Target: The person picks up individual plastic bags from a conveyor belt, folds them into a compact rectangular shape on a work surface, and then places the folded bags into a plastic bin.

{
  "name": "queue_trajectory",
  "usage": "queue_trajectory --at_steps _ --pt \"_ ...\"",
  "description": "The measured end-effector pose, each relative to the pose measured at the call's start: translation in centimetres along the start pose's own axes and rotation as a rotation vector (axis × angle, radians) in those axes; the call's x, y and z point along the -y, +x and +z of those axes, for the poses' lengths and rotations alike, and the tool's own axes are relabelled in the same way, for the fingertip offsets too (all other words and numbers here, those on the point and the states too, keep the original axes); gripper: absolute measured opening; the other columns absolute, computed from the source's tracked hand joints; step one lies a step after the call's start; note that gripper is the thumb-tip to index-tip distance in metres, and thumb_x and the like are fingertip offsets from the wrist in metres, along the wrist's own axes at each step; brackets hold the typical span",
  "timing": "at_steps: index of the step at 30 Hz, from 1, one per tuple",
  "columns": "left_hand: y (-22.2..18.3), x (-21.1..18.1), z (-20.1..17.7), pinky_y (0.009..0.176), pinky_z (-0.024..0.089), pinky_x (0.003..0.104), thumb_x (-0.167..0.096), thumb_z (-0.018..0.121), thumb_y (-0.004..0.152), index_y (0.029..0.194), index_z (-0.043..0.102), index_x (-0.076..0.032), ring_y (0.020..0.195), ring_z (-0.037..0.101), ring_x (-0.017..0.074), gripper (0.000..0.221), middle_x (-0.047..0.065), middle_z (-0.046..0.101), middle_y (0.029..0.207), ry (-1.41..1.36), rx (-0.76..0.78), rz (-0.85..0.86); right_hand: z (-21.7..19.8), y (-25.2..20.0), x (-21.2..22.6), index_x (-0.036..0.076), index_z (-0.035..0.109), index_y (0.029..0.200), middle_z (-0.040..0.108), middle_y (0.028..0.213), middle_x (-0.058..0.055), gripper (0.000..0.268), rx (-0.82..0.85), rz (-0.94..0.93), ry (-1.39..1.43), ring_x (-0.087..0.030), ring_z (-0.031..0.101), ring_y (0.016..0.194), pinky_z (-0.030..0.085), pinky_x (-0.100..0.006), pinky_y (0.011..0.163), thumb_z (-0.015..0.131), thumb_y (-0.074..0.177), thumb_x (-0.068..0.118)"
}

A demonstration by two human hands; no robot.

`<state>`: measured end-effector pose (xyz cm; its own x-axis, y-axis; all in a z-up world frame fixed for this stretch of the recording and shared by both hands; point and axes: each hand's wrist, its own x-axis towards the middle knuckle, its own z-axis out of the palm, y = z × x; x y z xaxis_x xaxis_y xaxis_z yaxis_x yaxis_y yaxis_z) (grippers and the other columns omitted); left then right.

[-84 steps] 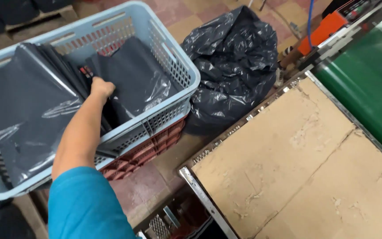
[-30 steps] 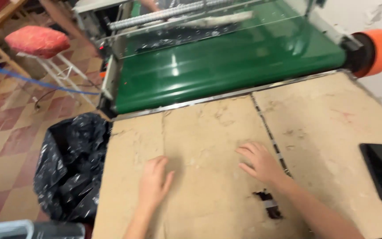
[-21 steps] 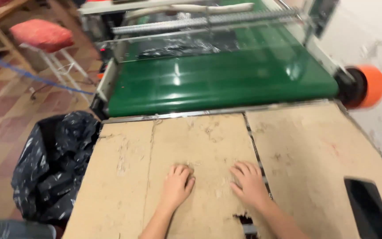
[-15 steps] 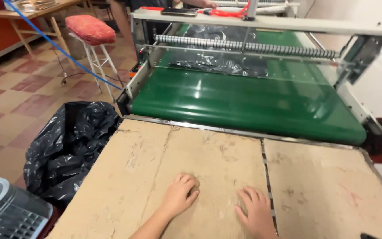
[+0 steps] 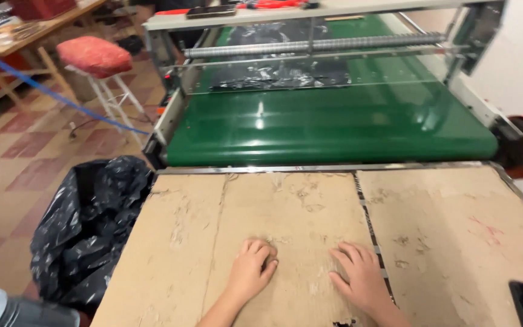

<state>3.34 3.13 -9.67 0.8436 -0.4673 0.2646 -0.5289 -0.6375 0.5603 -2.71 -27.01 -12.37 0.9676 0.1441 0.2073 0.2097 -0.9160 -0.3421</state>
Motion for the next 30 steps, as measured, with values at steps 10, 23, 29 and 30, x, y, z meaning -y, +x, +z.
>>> queue_trajectory --at_steps 10,23,29,30 --pt "0.25 0.29 0.08 0.07 0.051 0.045 -0.028 0.063 0.09 0.094 0.062 -0.017 0.099 0.051 0.0256 0.012 -0.002 0.059 0.1 0.022 0.029 -0.035 0.86 -0.15 -0.28 0.021 0.064 0.13 0.059 0.134 -0.002 0.048 -0.109 -0.063 -0.033 -0.026 0.049 0.128 0.035 -0.051 0.105 0.056 0.089 0.045" --pt "0.39 0.69 0.21 0.071 0.047 0.04 -0.027 0.063 0.087 0.089 0.062 -0.02 0.086 0.055 0.0211 0.007 -0.005 0.06 0.082 0.01 0.055 -0.077 -0.03 -0.06 0.51 0.019 0.063 0.129 0.059 0.133 -0.003 0.046 -0.101 -0.078 -0.044 -0.026 0.047 0.129 0.034 -0.051 0.106 0.06 0.089 0.041" --pt "0.38 0.77 0.44 0.077 0.047 0.039 -0.029 0.062 0.089 0.093 0.063 -0.02 0.087 0.054 0.0207 0.01 -0.006 0.061 0.085 0.009 0.058 -0.084 0.0 -0.15 0.4 0.018 0.062 0.13 0.058 0.133 -0.003 0.047 -0.121 -0.107 -0.051 -0.028 0.047 0.129 0.034 -0.051 0.106 0.06 0.089 0.041" --pt "0.39 0.75 0.44 0.079 0.048 0.039 -0.028 0.062 0.089 0.092 0.063 -0.02 0.087 0.055 0.0206 0.009 -0.006 0.06 0.084 0.005 0.057 -0.082 -0.05 -0.15 0.45 0.018 0.062 0.129 0.058 0.132 -0.003 0.046 -0.133 -0.11 -0.053 -0.028 0.047 0.129 0.035 -0.051 0.105 0.06 0.089 0.041"
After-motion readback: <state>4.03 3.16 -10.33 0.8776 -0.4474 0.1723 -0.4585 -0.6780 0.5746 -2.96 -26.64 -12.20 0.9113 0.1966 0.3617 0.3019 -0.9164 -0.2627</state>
